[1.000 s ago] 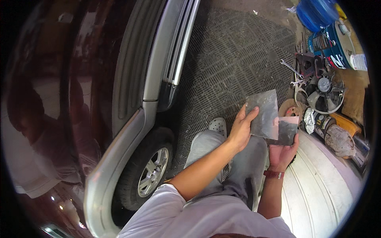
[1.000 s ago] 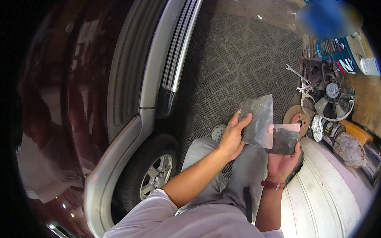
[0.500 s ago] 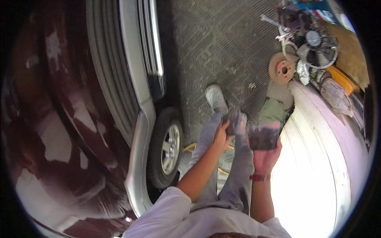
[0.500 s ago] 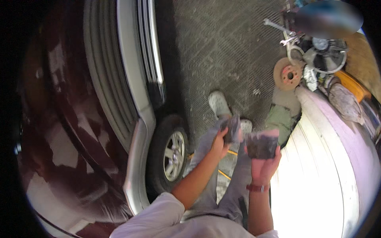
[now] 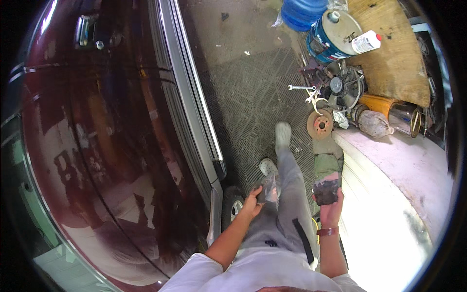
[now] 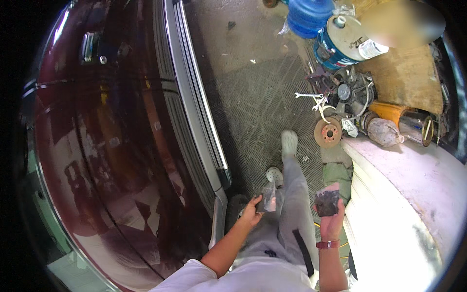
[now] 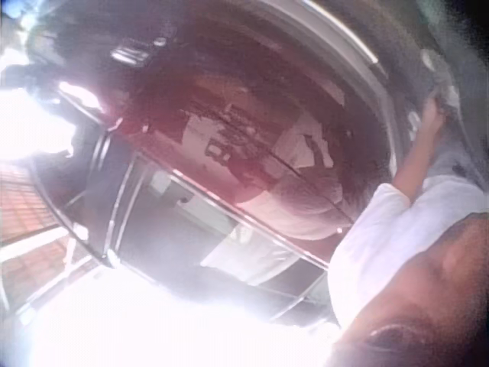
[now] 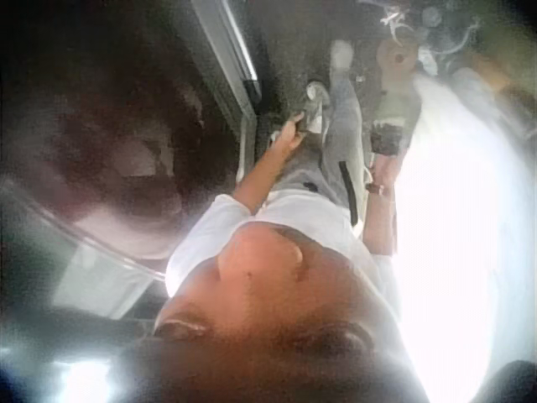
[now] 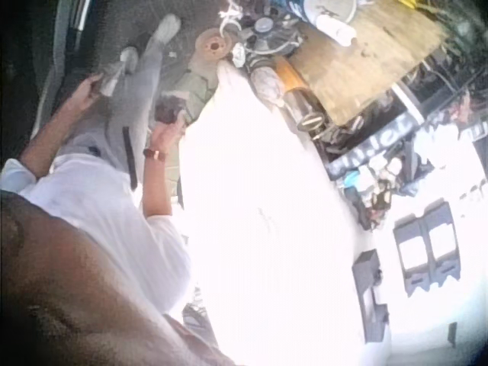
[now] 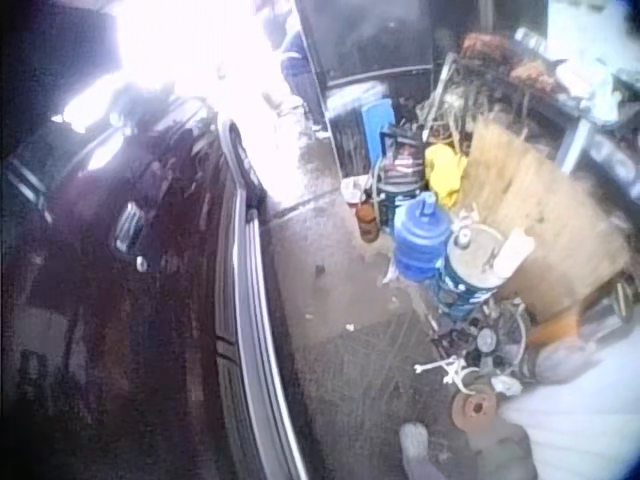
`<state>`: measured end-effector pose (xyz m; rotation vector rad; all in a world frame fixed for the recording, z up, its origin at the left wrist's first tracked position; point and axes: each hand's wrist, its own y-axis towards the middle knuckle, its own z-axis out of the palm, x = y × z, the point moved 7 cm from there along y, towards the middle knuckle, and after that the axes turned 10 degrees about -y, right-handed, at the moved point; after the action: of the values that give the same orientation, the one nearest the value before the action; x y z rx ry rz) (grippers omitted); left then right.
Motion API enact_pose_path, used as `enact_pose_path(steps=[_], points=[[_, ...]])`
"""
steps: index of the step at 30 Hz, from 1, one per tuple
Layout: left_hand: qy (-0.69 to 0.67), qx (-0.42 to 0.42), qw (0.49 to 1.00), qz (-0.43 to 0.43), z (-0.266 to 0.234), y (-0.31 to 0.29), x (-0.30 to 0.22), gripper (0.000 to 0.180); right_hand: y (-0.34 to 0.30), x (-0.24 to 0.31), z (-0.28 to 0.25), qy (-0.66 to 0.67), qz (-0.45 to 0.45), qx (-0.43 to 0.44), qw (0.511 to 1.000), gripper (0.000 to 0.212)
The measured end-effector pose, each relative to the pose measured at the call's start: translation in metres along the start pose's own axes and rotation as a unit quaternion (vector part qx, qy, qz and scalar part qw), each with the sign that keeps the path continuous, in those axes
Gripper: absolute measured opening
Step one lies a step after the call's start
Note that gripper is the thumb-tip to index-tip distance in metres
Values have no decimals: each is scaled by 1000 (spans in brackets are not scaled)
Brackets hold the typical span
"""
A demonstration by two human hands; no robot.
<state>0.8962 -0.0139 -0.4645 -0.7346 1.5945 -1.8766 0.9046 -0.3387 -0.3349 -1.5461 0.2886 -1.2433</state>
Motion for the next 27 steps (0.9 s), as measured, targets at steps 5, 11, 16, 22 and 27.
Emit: enact_pose_path(steps=[5, 11, 16, 22, 27], points=[[6, 54, 998, 20, 90, -46, -72, 43, 12, 44, 68, 11, 41, 14, 999, 43], [50, 30, 997, 45, 198, -78, -166, 49, 71, 119, 184, -12, 50, 30, 998, 42], [12, 36, 997, 66, 301, -93, -237, 44, 121, 182, 272, -45, 46, 40, 997, 46], [-9, 36, 998, 58, 394, -85, -331, 46, 166, 232, 384, -41, 47, 43, 997, 50], [28, 39, 998, 40, 466, -71, -412, 49, 193, 264, 485, -31, 45, 65, 996, 49]])
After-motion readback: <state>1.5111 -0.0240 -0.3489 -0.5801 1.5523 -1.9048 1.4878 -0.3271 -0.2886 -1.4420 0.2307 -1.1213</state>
